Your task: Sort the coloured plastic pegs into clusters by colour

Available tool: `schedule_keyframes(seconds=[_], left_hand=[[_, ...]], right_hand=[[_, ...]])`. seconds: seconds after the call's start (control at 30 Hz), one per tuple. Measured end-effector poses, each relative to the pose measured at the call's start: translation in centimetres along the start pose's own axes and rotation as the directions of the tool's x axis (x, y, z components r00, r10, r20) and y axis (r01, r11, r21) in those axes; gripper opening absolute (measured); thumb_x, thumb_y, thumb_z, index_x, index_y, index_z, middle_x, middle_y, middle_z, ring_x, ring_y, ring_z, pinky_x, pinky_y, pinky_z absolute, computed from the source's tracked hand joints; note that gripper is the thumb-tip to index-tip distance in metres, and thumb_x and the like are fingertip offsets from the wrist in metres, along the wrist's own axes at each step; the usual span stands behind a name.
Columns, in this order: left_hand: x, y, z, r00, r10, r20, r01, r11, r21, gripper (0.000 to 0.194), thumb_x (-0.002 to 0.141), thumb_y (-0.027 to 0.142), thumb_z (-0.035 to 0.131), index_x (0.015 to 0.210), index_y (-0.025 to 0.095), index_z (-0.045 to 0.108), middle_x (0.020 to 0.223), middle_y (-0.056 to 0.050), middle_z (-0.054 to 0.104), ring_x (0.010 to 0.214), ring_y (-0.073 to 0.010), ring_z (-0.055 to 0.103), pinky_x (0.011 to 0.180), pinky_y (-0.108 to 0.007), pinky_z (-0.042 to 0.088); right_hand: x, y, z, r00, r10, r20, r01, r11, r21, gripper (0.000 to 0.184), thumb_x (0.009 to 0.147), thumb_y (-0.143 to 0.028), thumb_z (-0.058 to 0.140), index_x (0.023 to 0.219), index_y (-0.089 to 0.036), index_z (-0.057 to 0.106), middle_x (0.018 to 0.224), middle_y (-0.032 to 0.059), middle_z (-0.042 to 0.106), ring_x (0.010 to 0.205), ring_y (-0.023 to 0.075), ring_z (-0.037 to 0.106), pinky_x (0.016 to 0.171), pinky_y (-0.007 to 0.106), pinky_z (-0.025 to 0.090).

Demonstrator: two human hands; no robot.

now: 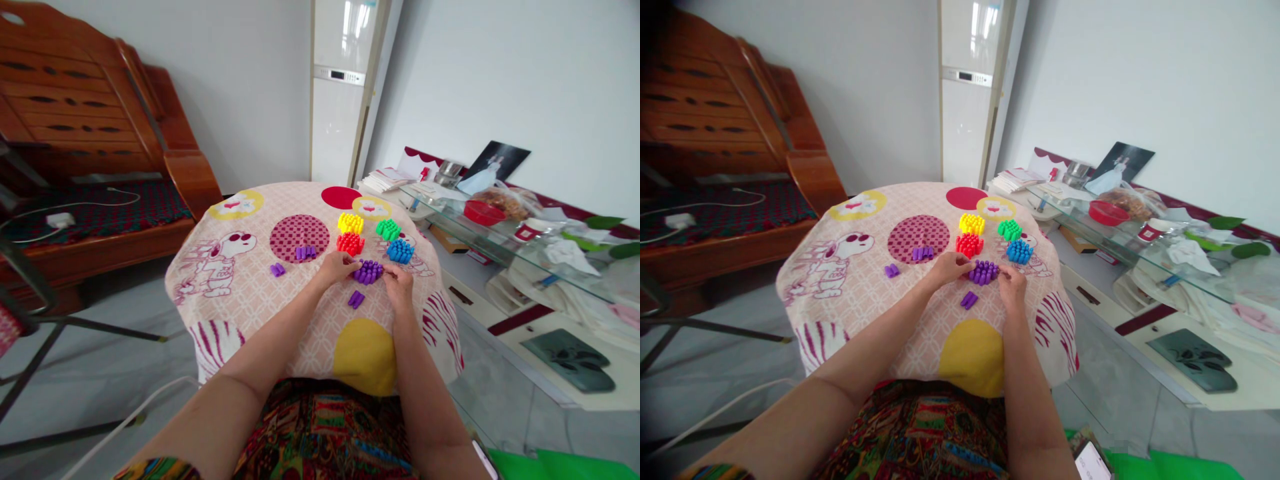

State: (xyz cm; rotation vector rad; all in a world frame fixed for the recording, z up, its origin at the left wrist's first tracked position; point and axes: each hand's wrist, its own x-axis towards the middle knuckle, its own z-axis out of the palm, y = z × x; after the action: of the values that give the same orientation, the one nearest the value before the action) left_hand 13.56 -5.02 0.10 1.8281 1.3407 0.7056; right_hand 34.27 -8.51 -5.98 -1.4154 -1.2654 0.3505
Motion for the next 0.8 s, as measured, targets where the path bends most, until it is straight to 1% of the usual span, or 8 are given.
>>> schedule_keyframes(seconds=[0.1,0.23,0.33,0.47,0.6,0.63,0.7,0.8], left_hand=[[0.1,0.3,0.1,1.000,-0.017,0.003,0.017,1.000,0.009,0.029,0.086,0.040,0.063,0.086,0.014,0.073,0.068,-0.002,0.071,0.061,-0.0133,0.065,0.060,-0.022,0.048],[0.0,0.4,0.1,0.998,0.039,-0.040,-0.032,0.989,0.146,0.033,0.091,0.038,0.055,0.079,0.014,0.073,0.068,-0.004,0.070,0.066,-0.0148,0.065,0.065,-0.023,0.048],[-0.2,0.2,-0.2,0.991,0.072,-0.117,-0.050,0.983,0.178,0.028,0.091,0.031,0.052,0.084,0.014,0.073,0.075,-0.005,0.073,0.073,-0.0157,0.067,0.070,-0.024,0.049],[-0.3,-0.7,-1.9,0.954,0.117,-0.276,-0.052,0.972,0.231,0.023,0.086,0.021,0.054,0.099,0.014,0.072,0.090,-0.007,0.075,0.083,-0.0176,0.068,0.077,-0.026,0.051],[-0.1,-2.4,-4.6,0.895,0.175,-0.410,0.029,0.895,0.446,0.031,0.083,0.017,0.055,0.111,0.015,0.070,0.113,-0.013,0.071,0.108,-0.0249,0.063,0.095,-0.034,0.047],[-0.1,-2.9,-5.1,0.896,0.174,-0.408,0.058,0.866,0.496,0.032,0.083,0.017,0.057,0.112,0.015,0.070,0.117,-0.014,0.070,0.113,-0.0271,0.061,0.099,-0.037,0.045],[-0.1,-3.8,-5.9,0.921,0.135,-0.365,0.104,0.818,0.566,0.031,0.081,0.018,0.059,0.110,0.015,0.070,0.115,-0.015,0.071,0.113,-0.0297,0.060,0.103,-0.041,0.042],[0.0,-5.0,-6.5,0.948,0.080,-0.307,0.122,0.801,0.586,0.029,0.081,0.017,0.056,0.105,0.016,0.073,0.106,-0.015,0.073,0.107,-0.0298,0.064,0.103,-0.043,0.041]], right_hand=[[0.0,-0.1,0.0,1.000,0.001,-0.003,-0.001,1.000,-0.001,0.027,0.068,-0.028,0.058,0.085,-0.020,0.078,0.087,0.0066,0.078,0.082,0.0246,0.070,0.083,0.040,0.055],[0.0,-0.3,0.0,1.000,-0.008,0.000,0.008,1.000,-0.010,0.028,0.068,-0.029,0.058,0.083,-0.019,0.078,0.086,0.0076,0.078,0.081,0.0251,0.070,0.082,0.040,0.055],[0.0,-0.3,0.0,1.000,-0.003,-0.004,0.003,1.000,-0.020,0.028,0.068,-0.030,0.058,0.083,-0.019,0.078,0.085,0.0073,0.078,0.079,0.0249,0.070,0.082,0.041,0.055],[0.0,-0.3,0.0,1.000,0.011,-0.003,-0.011,1.000,-0.021,0.027,0.068,-0.029,0.058,0.084,-0.019,0.078,0.085,0.0066,0.078,0.080,0.0244,0.070,0.083,0.040,0.055],[0.0,-0.3,0.1,1.000,0.002,-0.014,-0.002,1.000,-0.021,0.026,0.068,-0.028,0.058,0.083,-0.020,0.078,0.086,0.0063,0.078,0.081,0.0239,0.070,0.083,0.039,0.055],[0.0,-0.3,0.1,1.000,-0.002,-0.016,0.001,1.000,-0.022,0.026,0.068,-0.027,0.058,0.083,-0.020,0.078,0.086,0.0061,0.078,0.081,0.0238,0.070,0.083,0.039,0.055],[0.0,-0.3,0.1,1.000,-0.004,-0.017,0.004,1.000,-0.022,0.026,0.068,-0.027,0.058,0.083,-0.020,0.078,0.085,0.0063,0.078,0.081,0.0236,0.070,0.082,0.039,0.056],[0.0,-0.3,0.1,1.000,-0.003,-0.010,0.003,1.000,-0.021,0.026,0.068,-0.027,0.058,0.083,-0.020,0.078,0.085,0.0066,0.078,0.080,0.0238,0.070,0.082,0.039,0.056]])
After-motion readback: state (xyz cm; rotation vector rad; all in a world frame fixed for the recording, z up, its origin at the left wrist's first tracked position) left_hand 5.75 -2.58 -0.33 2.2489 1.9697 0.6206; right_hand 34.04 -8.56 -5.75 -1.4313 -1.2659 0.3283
